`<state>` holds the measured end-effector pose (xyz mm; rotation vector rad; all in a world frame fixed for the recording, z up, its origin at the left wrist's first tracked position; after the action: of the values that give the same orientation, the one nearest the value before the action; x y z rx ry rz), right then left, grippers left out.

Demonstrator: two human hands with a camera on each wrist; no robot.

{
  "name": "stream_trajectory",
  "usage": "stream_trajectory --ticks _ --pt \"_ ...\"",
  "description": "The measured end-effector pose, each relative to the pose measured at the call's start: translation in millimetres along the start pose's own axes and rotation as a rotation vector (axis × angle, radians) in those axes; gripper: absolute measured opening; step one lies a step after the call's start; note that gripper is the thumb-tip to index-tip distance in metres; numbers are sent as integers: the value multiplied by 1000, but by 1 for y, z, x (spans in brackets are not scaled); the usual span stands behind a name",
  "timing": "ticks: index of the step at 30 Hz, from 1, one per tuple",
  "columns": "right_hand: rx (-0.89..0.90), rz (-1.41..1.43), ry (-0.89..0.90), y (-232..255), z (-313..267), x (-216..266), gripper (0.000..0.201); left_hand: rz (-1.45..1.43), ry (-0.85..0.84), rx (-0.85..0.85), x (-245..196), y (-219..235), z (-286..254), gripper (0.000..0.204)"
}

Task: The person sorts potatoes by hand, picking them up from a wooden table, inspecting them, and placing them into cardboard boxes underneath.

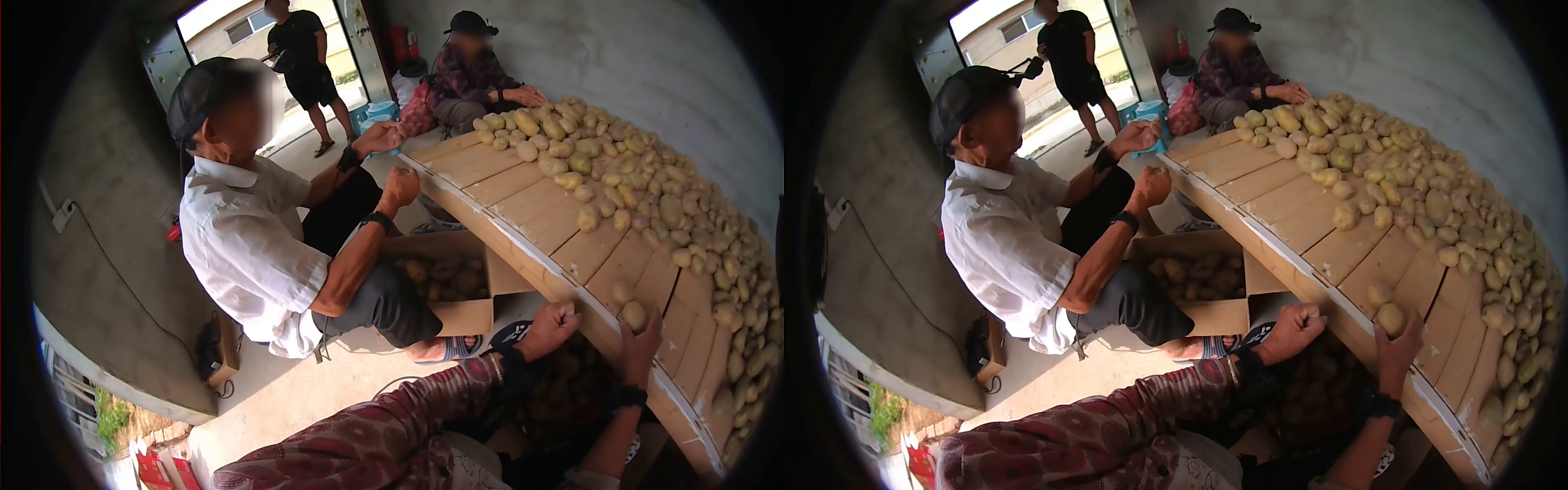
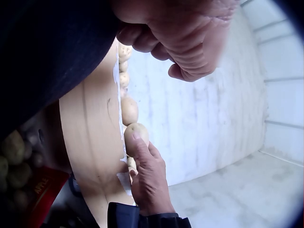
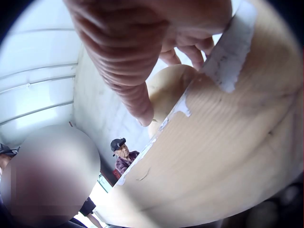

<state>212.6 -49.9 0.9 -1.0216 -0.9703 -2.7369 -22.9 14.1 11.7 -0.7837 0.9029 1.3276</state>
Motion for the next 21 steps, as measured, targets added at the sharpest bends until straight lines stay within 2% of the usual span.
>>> stream_trajectory --ticks 8,13,17,21 --pt "38 -58 -6 -10 2 -9 82 -28 45 24 1 0 0 35" --pt "65 -53 -44 -10 4 -7 71 -25 40 18 0 1 0 35" --pt "85 -10 -64 -8 4 -7 70 -9 56 20 -1 1 -2 35" --pt "32 19 -22 -7 2 -8 67 -6 53 28 0 0 -2 35"
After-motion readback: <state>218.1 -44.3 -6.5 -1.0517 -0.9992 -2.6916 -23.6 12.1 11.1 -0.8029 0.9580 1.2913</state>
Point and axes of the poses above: each hand's wrist, its own z-axis towards the middle knuckle, its own y-axis out of the back of the hand, x = y × z, the point moved 4 cm from there along z, towards the middle knuckle, and after that the axes turned 12 degrees about -x, right-handed, at the moved point
